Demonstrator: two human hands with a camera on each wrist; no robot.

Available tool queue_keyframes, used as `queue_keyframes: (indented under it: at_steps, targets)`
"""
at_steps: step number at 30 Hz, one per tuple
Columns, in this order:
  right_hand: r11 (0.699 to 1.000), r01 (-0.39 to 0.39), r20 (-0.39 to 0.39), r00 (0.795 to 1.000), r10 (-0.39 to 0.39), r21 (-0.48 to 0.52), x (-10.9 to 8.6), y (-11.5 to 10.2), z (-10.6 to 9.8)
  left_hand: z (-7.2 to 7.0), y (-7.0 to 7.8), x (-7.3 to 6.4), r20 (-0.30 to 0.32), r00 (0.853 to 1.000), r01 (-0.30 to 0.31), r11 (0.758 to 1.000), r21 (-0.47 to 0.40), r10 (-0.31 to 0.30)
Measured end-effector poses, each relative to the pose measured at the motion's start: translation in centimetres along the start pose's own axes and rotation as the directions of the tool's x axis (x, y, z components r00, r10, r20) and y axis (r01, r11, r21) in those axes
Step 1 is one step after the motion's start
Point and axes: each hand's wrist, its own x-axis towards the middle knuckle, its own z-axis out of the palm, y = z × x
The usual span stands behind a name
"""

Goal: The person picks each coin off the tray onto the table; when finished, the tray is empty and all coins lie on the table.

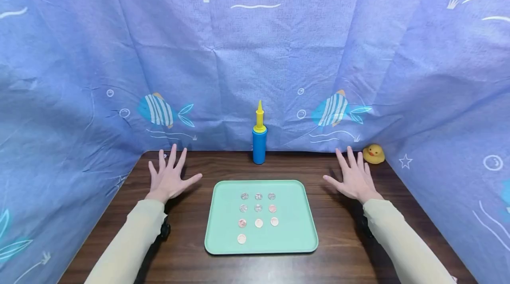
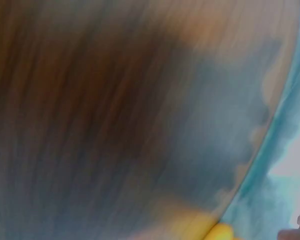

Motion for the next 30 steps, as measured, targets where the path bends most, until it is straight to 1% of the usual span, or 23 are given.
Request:
queue_keyframes:
  at_steps: [3, 7, 10, 13, 15, 18, 21, 23, 26, 28, 30]
  targets:
    - [0.993, 0.069, 0.003, 0.998, -0.069, 0.099, -0.1, -1.4, -0.1, -0.2, 0.2, -0.5, -0.003, 1.0, -0.011, 0.998, -0.063, 0.011]
    - [0.957, 0.172, -0.003, 0.984, -0.176, 0.235, -0.2, -3.7, -0.1, -0.6, 0.7, -1.2, 0.007, 0.999, -0.037, 0.99, -0.138, 0.038]
    - [0.921, 0.253, -0.008, 0.965, -0.262, 0.297, -0.3, -5.6, -0.1, -0.7, 1.2, -1.8, 0.033, 0.997, -0.062, 0.979, -0.195, 0.07]
    - [0.886, 0.328, -0.008, 0.939, -0.344, 0.328, -0.4, -7.6, -0.1, -0.7, 2.1, -2.6, 0.057, 0.99, -0.109, 0.959, -0.263, 0.128]
    - [0.866, 0.368, -0.001, 0.921, -0.391, 0.338, -0.4, -8.8, 0.0, -0.6, 2.8, -3.2, 0.079, 0.981, -0.145, 0.94, -0.308, 0.177]
    - [0.842, 0.406, 0.028, 0.896, -0.444, 0.356, -0.4, -10.5, 0.0, -0.6, 3.6, -4.0, 0.122, 0.963, -0.181, 0.91, -0.374, 0.242]
    - [0.82, 0.428, 0.072, 0.87, -0.488, 0.382, -0.3, -12.1, 0.0, -0.5, 4.1, -4.7, 0.171, 0.944, -0.184, 0.879, -0.439, 0.283]
    - [0.81, 0.434, 0.1, 0.856, -0.507, 0.394, -0.2, -13.0, 0.0, -0.5, 4.3, -4.9, 0.195, 0.931, -0.185, 0.862, -0.472, 0.307]
    - [0.801, 0.442, 0.132, 0.838, -0.529, 0.405, 0.1, -14.1, 0.2, -0.3, 4.3, -5.1, 0.218, 0.914, -0.194, 0.84, -0.506, 0.343]
    - [0.792, 0.45, 0.146, 0.826, -0.545, 0.413, 0.3, -14.7, 0.3, -0.3, 4.2, -5.0, 0.232, 0.902, -0.206, 0.834, -0.512, 0.365]
    - [0.78, 0.463, 0.161, 0.808, -0.567, 0.422, 0.7, -15.1, 0.5, -0.2, 4.1, -5.0, 0.244, 0.889, -0.217, 0.826, -0.52, 0.387]
